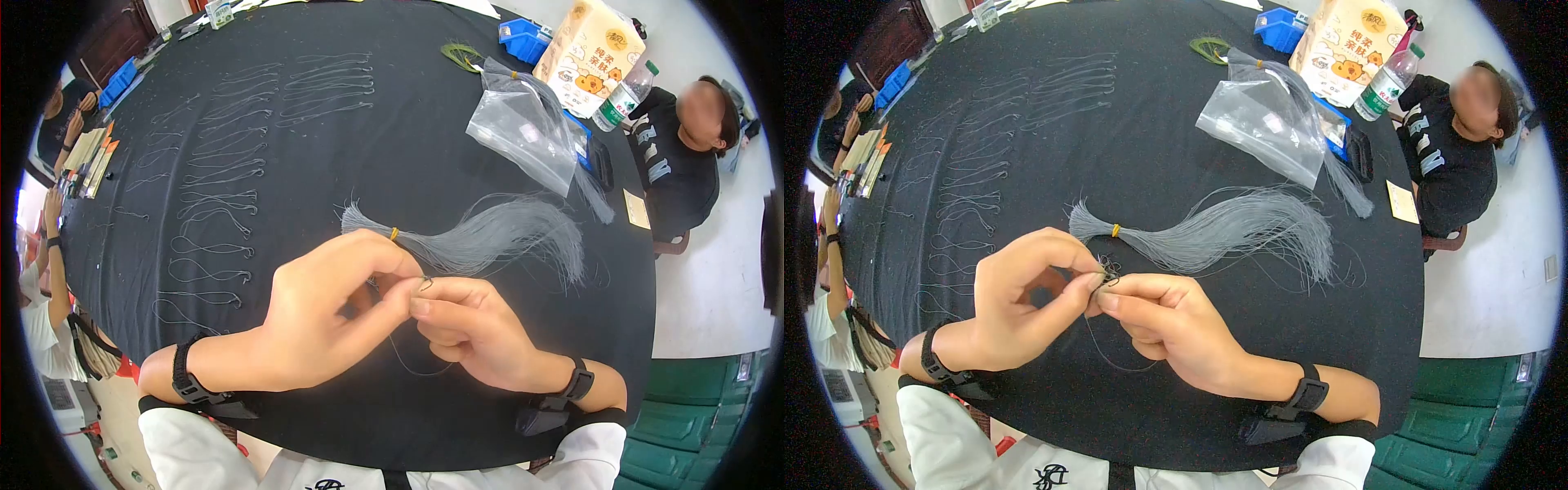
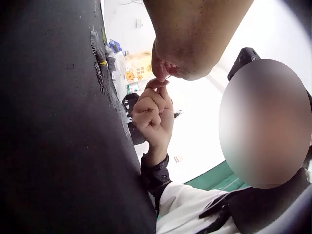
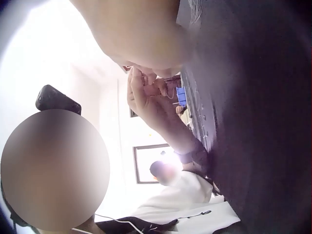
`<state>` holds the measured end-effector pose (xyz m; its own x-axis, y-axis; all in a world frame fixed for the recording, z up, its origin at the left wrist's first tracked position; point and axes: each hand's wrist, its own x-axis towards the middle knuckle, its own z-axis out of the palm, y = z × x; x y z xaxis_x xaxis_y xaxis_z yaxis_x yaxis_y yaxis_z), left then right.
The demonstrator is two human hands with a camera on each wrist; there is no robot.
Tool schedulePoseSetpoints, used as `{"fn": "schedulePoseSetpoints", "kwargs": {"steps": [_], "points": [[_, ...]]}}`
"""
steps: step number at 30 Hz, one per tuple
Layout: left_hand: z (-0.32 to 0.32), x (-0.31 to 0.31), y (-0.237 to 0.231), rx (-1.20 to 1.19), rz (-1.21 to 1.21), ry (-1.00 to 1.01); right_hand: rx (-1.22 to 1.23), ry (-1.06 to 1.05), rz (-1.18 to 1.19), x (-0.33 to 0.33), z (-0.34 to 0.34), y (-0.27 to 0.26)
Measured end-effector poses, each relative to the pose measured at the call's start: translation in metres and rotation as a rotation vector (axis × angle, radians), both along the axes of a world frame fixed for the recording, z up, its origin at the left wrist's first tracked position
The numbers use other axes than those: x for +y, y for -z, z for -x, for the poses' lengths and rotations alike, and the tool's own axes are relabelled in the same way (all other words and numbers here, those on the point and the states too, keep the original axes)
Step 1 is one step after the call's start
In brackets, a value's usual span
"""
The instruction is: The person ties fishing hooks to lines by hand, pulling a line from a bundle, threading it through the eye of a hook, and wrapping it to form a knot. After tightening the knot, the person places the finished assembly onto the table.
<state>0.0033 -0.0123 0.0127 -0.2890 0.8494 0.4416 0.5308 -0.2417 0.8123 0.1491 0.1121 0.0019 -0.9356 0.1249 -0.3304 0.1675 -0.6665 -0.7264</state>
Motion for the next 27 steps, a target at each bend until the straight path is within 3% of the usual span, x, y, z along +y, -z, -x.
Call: {"fn": "schedulePoseSetpoints", "kwargs": {"steps": [5,8,11,14,21,27], "points": [[-0.002,0.003,0.001,0.326,-0.133,-0.106,0.032,0.088,-0.412,-0.008,-0.003,-0.007],[-0.003,0.004,0.001,0.388,-0.168,-0.116,0.103,0.138,-0.86,-0.011,-0.008,-0.004],[-0.002,0.004,-0.001,0.463,-0.163,-0.106,0.394,0.225,-1.439,-0.005,-0.007,-0.005],[0.002,0.009,0.005,0.527,-0.256,-0.065,0.478,0.26,-1.636,0.0,-0.009,-0.012],[0.002,0.009,0.005,0.48,-0.257,0.051,0.481,0.315,-1.81,0.018,-0.007,-0.021],[0.001,0.007,0.002,0.398,-0.249,0.103,0.447,0.288,-1.608,0.026,-0.002,-0.012]]}}
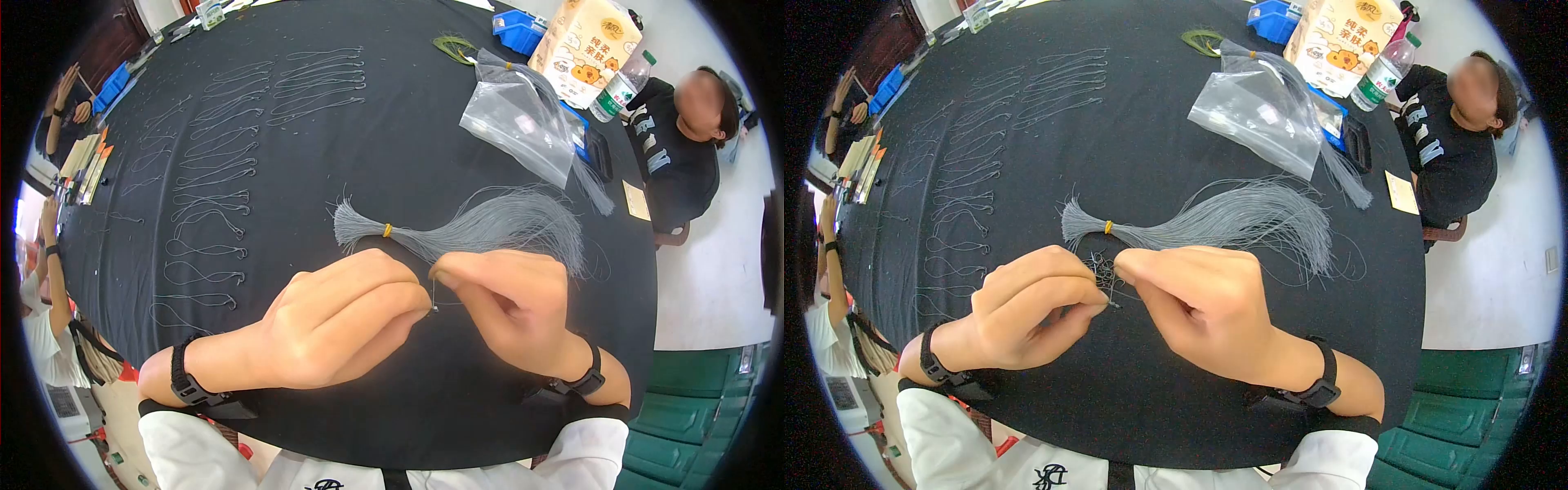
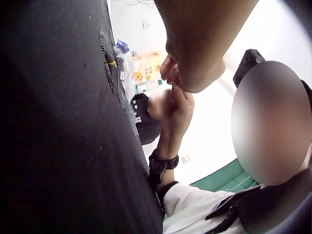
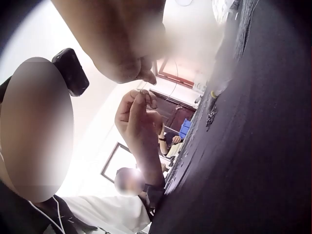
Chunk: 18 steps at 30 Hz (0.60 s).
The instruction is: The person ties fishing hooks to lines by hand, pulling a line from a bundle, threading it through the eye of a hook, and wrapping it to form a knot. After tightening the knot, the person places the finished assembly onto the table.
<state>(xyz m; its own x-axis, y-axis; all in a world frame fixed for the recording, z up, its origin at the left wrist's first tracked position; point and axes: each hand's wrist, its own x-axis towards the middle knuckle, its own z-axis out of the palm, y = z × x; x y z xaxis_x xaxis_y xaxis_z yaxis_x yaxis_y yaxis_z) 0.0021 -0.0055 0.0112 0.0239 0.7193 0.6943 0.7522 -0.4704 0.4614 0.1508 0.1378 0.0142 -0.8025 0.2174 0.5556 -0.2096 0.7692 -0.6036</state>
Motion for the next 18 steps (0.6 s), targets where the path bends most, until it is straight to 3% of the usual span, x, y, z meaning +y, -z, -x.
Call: {"fn": "schedulePoseSetpoints", "kwargs": {"steps": [4,10,13,18], "points": [[-0.001,-0.001,-0.003,-0.074,0.025,0.003,-0.19,-0.056,0.333,-0.002,0.0,-0.002],[-0.002,-0.004,-0.001,-0.168,0.065,0.015,-0.433,-0.347,1.123,-0.002,0.002,0.008],[-0.002,-0.003,0.001,-0.149,0.039,-0.013,-0.614,-0.325,1.186,-0.001,0.001,0.001],[-0.001,-0.002,0.002,-0.093,0.021,-0.098,-0.3,-0.18,0.938,-0.025,-0.002,0.017]]}}
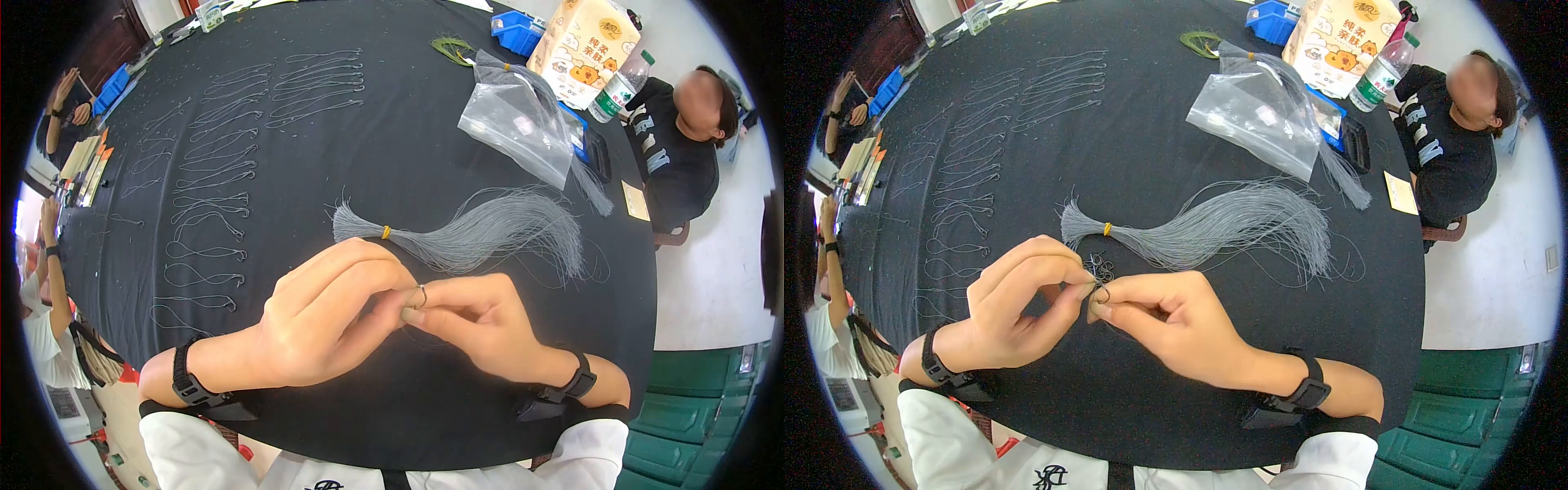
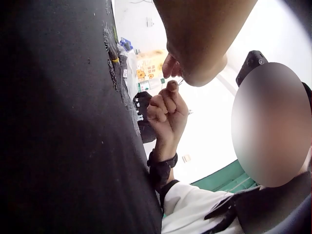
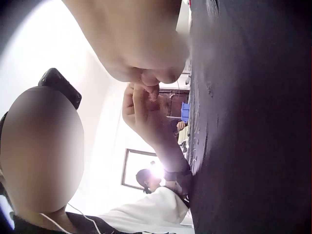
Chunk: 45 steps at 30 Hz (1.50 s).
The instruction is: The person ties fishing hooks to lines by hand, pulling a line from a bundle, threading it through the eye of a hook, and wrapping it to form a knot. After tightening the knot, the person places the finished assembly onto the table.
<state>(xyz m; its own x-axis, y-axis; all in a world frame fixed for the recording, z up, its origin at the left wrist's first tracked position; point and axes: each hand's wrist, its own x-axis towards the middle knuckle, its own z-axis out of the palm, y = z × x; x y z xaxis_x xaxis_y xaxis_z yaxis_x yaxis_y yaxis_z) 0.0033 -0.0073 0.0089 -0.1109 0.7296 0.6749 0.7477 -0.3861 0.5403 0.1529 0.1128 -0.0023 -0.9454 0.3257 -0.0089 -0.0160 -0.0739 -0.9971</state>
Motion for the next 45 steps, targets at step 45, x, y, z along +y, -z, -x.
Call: {"fn": "schedulePoseSetpoints", "kwargs": {"steps": [45], "points": [[-0.001,-0.001,-0.005,0.053,0.05,0.109,0.365,0.154,-1.021,0.031,0.002,-0.018]]}}
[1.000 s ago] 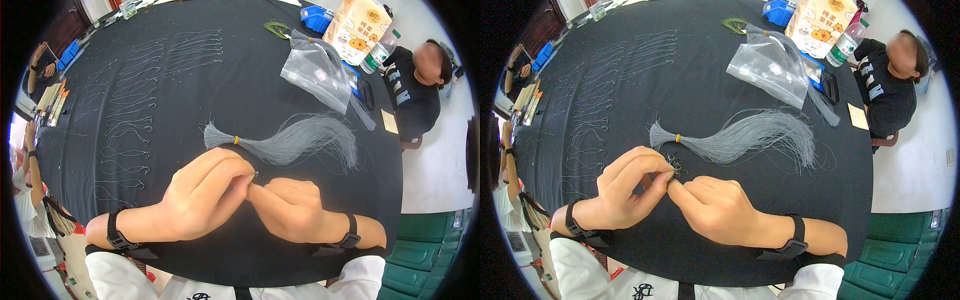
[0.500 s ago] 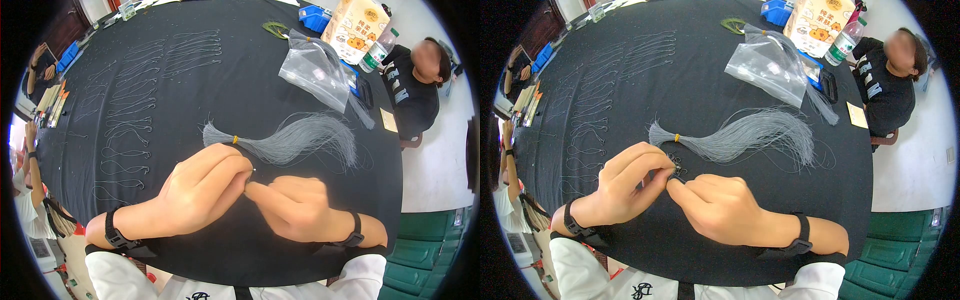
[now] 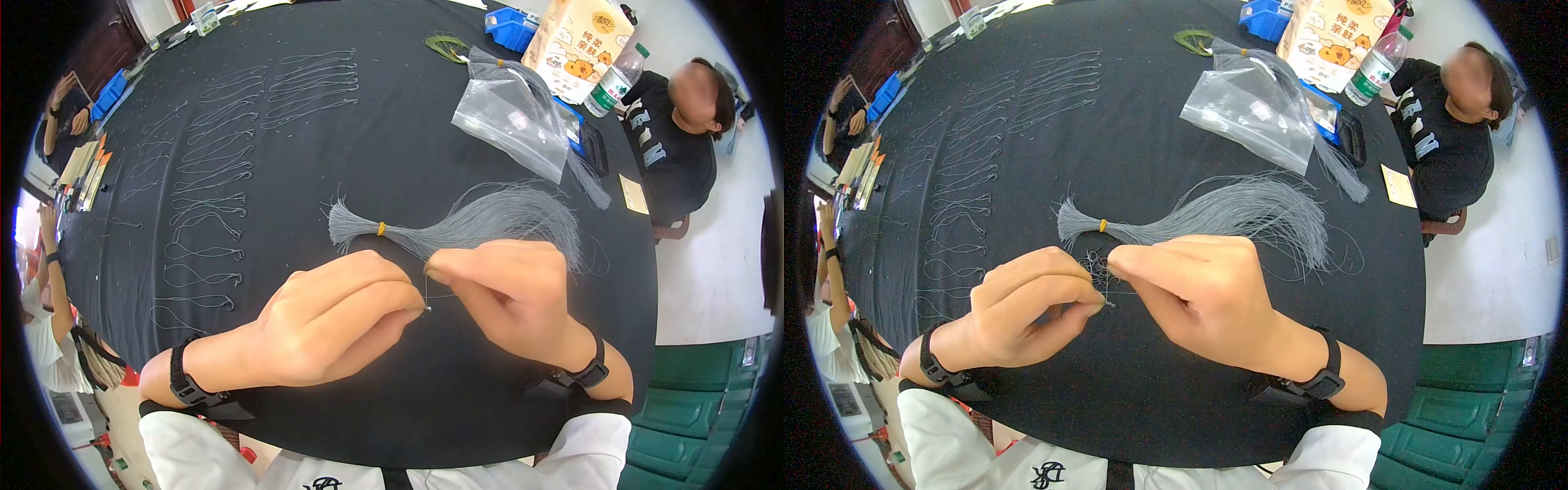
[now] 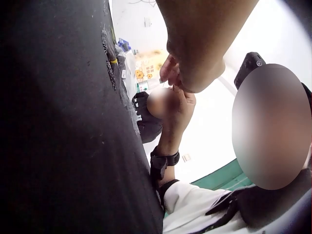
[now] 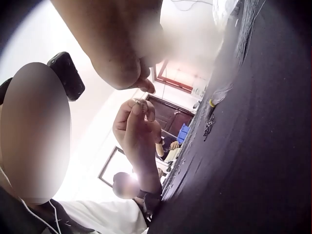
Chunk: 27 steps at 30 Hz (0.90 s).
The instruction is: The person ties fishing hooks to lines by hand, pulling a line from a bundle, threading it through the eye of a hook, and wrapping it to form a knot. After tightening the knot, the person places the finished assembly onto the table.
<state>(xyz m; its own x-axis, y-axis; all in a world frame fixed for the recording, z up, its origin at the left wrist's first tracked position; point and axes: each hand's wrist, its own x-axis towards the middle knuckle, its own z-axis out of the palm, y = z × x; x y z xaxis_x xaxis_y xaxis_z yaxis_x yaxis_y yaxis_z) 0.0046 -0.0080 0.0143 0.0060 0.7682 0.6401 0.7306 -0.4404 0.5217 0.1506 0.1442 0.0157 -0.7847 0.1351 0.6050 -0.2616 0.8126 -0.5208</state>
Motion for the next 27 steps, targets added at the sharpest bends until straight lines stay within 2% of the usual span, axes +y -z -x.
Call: {"fn": "schedulePoseSetpoints", "kwargs": {"steps": [11,18,21,24,27], "points": [[0.0,-0.003,-0.004,-0.144,0.147,0.014,-0.106,0.016,0.196,-0.002,0.0,-0.002],[0.0,-0.004,-0.006,-0.108,0.123,-0.01,-0.132,0.019,0.291,-0.002,0.0,0.0],[-0.001,-0.002,-0.003,-0.07,0.027,-0.027,-0.275,-0.028,0.503,-0.004,-0.002,-0.001],[-0.002,-0.002,-0.002,-0.046,-0.042,-0.038,-0.379,-0.169,0.862,-0.01,0.0,0.01],[-0.003,-0.002,-0.001,-0.052,-0.073,-0.048,-0.44,-0.26,1.063,-0.014,0.001,0.008]]}}
